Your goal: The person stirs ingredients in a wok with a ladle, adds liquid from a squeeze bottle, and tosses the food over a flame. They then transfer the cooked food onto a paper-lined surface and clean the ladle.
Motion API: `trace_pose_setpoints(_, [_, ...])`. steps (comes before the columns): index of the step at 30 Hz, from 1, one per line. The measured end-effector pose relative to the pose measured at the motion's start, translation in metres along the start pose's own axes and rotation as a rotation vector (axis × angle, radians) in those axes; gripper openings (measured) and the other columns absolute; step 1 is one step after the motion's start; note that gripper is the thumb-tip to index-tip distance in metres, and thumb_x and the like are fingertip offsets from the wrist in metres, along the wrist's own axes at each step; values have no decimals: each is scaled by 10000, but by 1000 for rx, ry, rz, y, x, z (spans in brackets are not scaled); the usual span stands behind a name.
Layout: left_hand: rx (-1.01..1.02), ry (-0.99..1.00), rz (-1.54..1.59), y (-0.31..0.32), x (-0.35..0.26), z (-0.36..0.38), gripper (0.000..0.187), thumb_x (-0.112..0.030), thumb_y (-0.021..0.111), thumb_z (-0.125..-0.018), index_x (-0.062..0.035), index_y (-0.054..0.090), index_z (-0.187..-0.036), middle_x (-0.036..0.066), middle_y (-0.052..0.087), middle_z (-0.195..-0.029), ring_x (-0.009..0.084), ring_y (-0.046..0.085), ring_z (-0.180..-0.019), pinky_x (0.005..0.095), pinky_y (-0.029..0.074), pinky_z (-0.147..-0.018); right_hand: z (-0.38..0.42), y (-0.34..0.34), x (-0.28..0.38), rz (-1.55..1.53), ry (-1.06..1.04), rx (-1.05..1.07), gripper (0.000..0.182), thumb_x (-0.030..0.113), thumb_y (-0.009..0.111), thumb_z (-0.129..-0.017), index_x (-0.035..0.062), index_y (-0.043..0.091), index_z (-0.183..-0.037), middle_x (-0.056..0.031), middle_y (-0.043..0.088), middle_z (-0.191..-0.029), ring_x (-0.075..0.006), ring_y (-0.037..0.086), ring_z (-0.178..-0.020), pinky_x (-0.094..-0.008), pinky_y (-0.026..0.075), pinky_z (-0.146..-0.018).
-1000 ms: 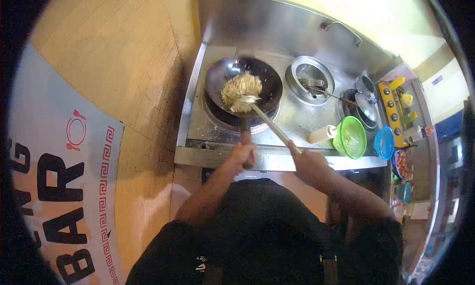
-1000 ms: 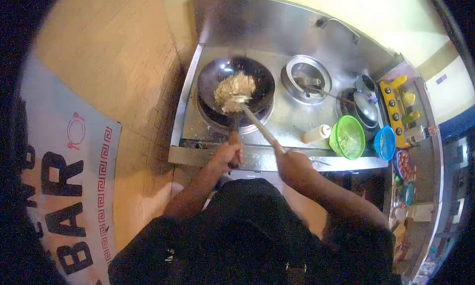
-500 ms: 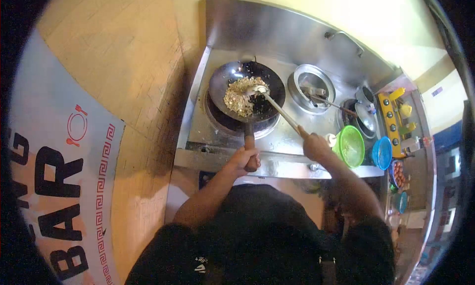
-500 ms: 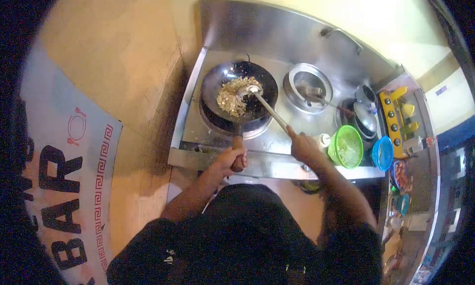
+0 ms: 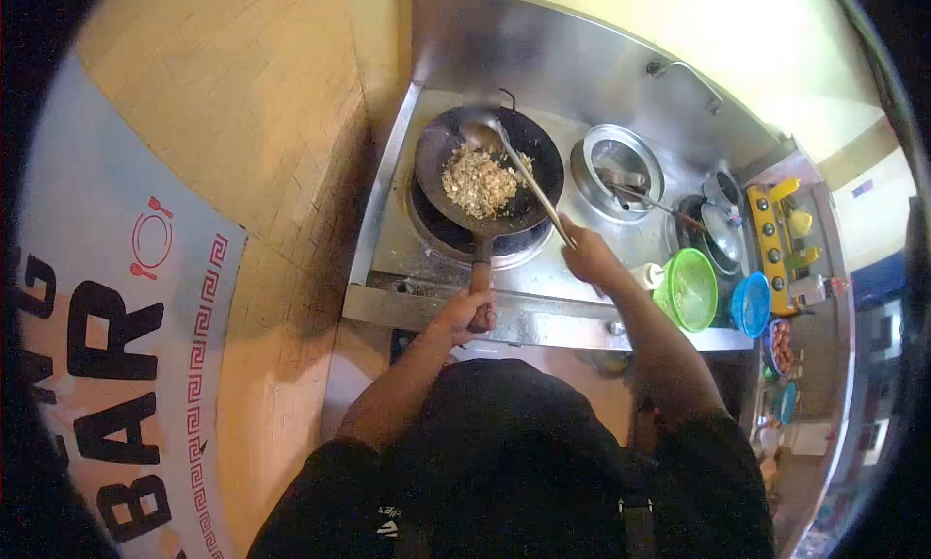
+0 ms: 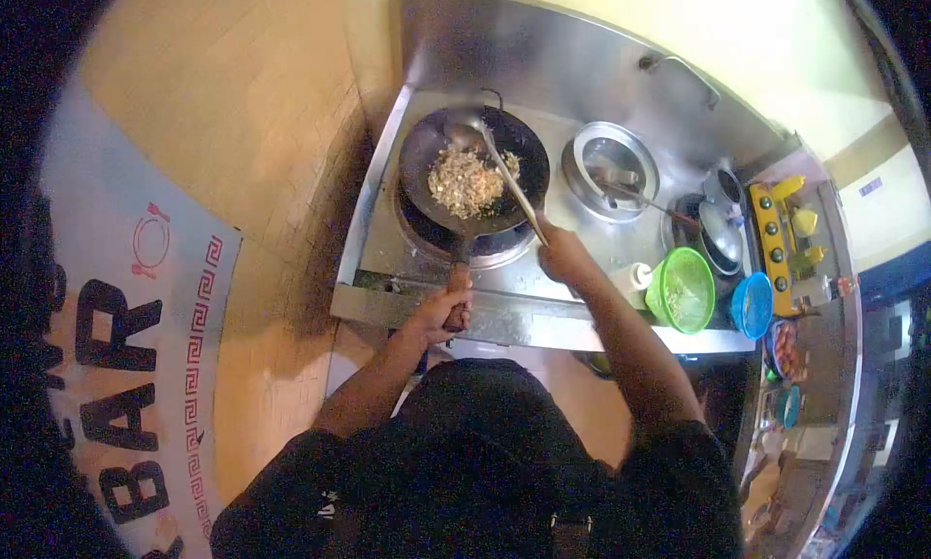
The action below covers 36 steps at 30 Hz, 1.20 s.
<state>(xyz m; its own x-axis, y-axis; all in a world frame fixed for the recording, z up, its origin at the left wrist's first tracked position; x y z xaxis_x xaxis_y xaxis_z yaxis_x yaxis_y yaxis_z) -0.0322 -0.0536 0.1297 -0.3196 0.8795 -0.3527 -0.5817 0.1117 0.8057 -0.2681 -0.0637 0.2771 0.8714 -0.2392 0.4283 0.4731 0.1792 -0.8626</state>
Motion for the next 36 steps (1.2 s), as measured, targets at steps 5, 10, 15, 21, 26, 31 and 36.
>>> trace_pose_setpoints(5, [-14, -6, -60, -4, 0, -9, 260, -106, 644, -836, -126, 483, -1039, 23, 526, -714, 170, 554, -536, 365, 483, -488, 9, 21, 15, 128, -7, 96, 672, 23, 478, -780, 56, 294, -1425, -284, 639, -911, -396, 646, -852, -443, 513, -731])
trace_pose_setpoints(10, [32, -3, -22, -9, 8, -16, 280, -113, 641, -839, -127, 477, -1065, 25, 525, -717, 164, 540, -536, 353, 474, -482, 68, -27, 18, 591, 77, 250, 715, -7, 489, -768, 10, 224, -1432, -260, 637, -826, -387, 650, -787, -474, 509, -689])
trace_pose_setpoints(15, [-75, -4, -80, 5, 1, -9, 174, -131, 630, -846, -85, 511, -963, 24, 521, -685, 158, 526, -547, 326, 466, -496, 18, 8, 6, 362, -80, 94, 610, 57, 449, -839, -4, 264, -1417, -244, 642, -782, -347, 668, -725, -470, 521, -609])
trace_pose_setpoints(21, [-47, 21, -13, 100, 25, 41, 139, -116, 612, -831, -28, 520, -776, 46, 517, -637, 175, 527, -523, 321, 465, -487, 78, -35, 6, 414, -88, 228, 679, 56, 524, -785, 122, 331, -1432, -269, 637, -857, -341, 650, -731, -458, 503, -701])
trace_pose_setpoints(26, [-141, 21, -16, 74, 9, 12, 162, -71, 603, -793, -42, 519, -657, 81, 530, -611, 219, 537, -508, 364, 464, -479, 110, -122, 49, -100, 148, 368, 568, 127, 568, -830, 77, 421, -1377, -167, 628, -738, -234, 606, -554, -382, 498, -536])
trace_pose_setpoints(31, [-33, 14, -12, 48, 14, -5, 110, -73, 606, -804, -36, 538, -726, 64, 524, -625, 207, 536, -521, 353, 470, -483, 125, -118, 44, 178, 60, 397, 611, 62, 525, -817, 65, 362, -1406, -197, 631, -753, -275, 628, -597, -408, 511, -579])
trace_pose_setpoints(36, [-34, 55, -36, 30, 18, -14, 105, -79, 590, -828, -49, 520, -756, 57, 525, -641, 182, 532, -524, 329, 468, -479, 50, -25, 7, 431, -29, 48, 520, 41, 436, -822, -14, 359, -1333, -243, 632, -775, -392, 644, -705, -481, 525, -646])
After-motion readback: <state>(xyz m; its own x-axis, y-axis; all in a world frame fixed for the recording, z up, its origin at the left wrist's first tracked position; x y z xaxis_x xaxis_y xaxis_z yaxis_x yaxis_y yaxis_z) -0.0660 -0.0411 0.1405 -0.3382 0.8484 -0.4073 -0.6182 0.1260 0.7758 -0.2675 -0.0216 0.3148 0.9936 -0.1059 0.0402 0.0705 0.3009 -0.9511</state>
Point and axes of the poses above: each hand's wrist, its own z-axis away from the middle knuckle, its own y-axis out of the palm, x = y × z, the point moved 2 cm from there along -z, towards the middle knuckle
